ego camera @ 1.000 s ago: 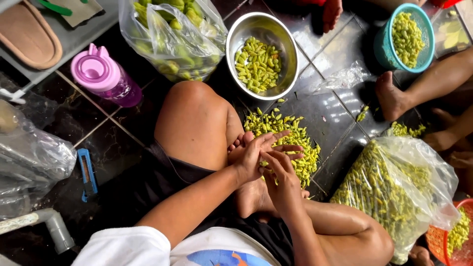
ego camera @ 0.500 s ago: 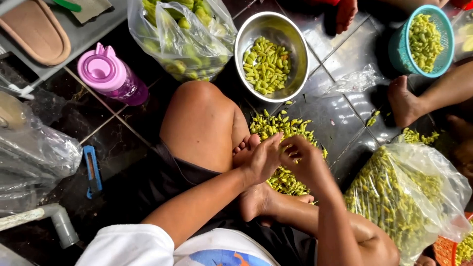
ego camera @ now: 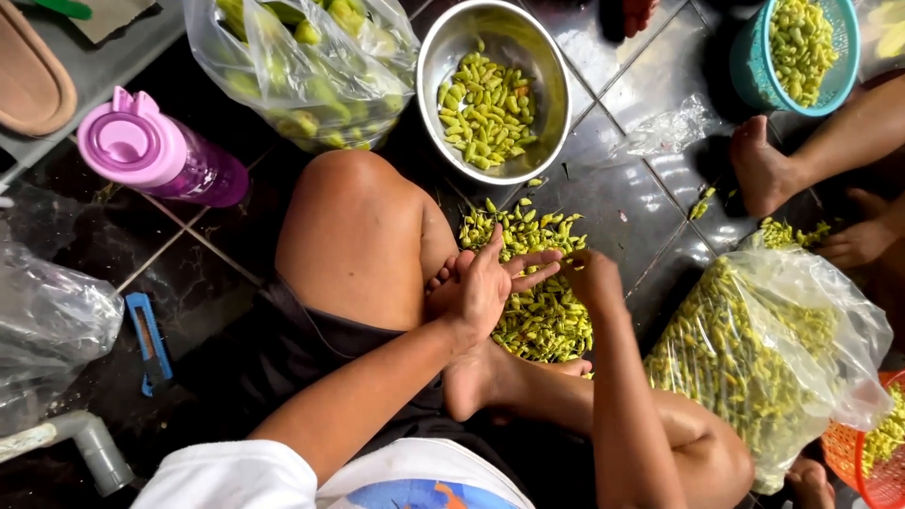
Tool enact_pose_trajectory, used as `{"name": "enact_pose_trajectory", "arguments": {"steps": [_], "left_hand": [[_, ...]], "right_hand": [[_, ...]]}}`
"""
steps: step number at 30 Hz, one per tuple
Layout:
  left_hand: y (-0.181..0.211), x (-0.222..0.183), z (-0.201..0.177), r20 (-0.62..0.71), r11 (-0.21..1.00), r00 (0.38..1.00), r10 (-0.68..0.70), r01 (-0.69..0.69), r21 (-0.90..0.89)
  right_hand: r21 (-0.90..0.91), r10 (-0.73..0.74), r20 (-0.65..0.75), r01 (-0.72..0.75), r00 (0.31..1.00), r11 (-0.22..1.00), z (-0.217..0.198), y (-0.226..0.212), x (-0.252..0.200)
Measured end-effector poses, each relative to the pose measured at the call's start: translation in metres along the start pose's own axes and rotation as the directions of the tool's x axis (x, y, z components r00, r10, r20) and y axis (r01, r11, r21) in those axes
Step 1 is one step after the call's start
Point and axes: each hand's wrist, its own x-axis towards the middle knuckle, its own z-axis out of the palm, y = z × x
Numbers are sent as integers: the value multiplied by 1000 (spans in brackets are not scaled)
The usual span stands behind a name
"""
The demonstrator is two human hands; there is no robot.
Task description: The person sits on the floor and peels small green vegetables by hand, removing the outer layer and placing the peeled pieces into a metal bowl. Other people are visible nearby performing the same task.
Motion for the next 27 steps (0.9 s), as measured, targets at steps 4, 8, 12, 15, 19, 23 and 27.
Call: {"name": "enact_pose_trajectory", "arguments": {"steps": [4,8,12,15,19,23,27], "left_hand": [[-12,6,-11,34,1000,999,23,-23,-2],[-16,9,-17,59,1000,998,24,-25,5],[-19,7,-20,49,1000,998,26,-27,12],[-18,6,-17,49,999,999,19,-21,42],[-11,-1,-10,46,997,999,-20,17,78],[-7,-4,-6,37,997,999,-27,24,76],[-21,2,-20,27,996,996,-87,87,-6]], "right_hand": [[-5,74,-28,-74,997,997,9,-1,-17],[-67,208,60,-204,976,977,-38,-46,-48],[238,202,112,-223,973,945,-97,-85,-103],[496,172,88,-193,981,846,-118,-102,-135],[703,198,10,-148,980,696,-120,-103,-153],[673,206,-12,-144,979,725,-114,-120,-163],[546,100,-141,-7,985,838,-94,-160,-171]]}}
